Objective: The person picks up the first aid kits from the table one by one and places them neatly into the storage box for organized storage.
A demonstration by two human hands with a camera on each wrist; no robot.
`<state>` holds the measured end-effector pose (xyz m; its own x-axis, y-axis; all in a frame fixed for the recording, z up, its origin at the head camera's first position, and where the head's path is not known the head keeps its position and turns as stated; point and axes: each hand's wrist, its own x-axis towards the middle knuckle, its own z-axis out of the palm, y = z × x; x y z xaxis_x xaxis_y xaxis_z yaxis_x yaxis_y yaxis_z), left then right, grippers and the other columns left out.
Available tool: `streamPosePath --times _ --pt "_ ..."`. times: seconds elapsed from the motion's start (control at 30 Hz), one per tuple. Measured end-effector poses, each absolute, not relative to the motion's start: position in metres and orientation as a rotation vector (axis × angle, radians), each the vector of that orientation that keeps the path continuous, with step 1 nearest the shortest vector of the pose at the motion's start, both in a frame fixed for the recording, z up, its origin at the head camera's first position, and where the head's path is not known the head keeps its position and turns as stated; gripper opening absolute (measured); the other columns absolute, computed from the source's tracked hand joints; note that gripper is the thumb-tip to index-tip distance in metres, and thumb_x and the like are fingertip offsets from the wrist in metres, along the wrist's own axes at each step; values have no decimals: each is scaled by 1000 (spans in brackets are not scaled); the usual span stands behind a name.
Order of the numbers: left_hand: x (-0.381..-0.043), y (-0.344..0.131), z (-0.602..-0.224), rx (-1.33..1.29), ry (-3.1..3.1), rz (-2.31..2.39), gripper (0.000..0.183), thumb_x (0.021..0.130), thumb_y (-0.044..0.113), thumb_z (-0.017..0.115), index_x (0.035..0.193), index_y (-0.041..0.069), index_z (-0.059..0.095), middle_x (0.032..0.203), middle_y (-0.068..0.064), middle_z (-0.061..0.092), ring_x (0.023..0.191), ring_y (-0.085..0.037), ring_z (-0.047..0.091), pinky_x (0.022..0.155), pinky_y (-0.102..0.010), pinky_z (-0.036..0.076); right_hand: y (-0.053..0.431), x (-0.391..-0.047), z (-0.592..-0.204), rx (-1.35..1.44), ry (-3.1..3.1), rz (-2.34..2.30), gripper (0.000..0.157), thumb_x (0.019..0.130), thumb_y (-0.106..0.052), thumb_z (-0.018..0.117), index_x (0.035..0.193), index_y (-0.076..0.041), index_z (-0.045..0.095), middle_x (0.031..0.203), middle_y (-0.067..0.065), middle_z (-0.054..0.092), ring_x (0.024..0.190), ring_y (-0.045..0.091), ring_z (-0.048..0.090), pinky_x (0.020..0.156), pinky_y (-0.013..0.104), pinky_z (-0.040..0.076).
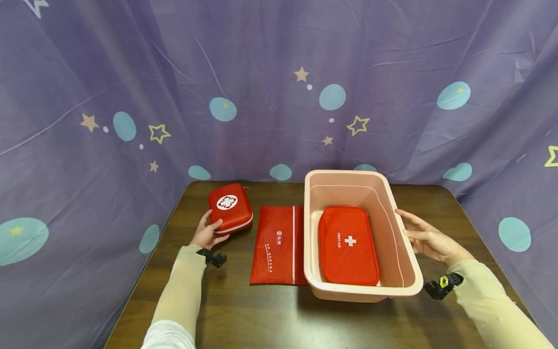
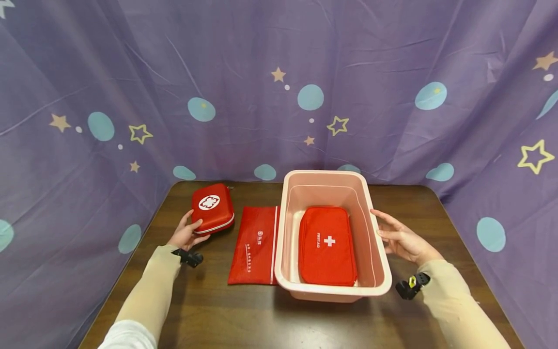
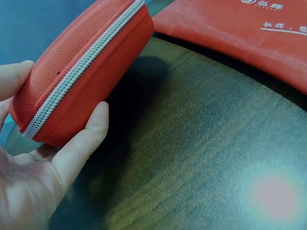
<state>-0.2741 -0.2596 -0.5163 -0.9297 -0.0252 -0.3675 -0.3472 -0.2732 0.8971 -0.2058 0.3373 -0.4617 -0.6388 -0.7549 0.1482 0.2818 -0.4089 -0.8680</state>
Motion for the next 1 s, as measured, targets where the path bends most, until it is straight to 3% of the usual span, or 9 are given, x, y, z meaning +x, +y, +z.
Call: streamPosePath --times 0.57,0.77,1.0 --pt "-268 -270 -512 -448 1794 2279 74 99 10 47 152 30 0 150 -16 11 122 -36 37 86 -44 53 338 -207 -462 -726 1132 -2080 60 100 7 19 147 -28 31 134 3 54 118 18 57 91 39 51" --pt "-267 -271 -508 -421 1792 2271 74 97 7 48 152 29 3 146 -17 16 105 -28 52 79 -41 56 337 -206 -462 -721 1133 -2090 60 100 6 19 147 -28 32 134 2 54 117 18 58 91 39 51" --pt "-268 -273 -508 -392 1772 2292 75 97 7 49 152 28 3 144 -17 19 92 -20 58 79 -42 55 337 -205 -462 -713 1131 -2088 59 100 6 19 146 -29 32 133 2 55 115 18 59 90 39 52"
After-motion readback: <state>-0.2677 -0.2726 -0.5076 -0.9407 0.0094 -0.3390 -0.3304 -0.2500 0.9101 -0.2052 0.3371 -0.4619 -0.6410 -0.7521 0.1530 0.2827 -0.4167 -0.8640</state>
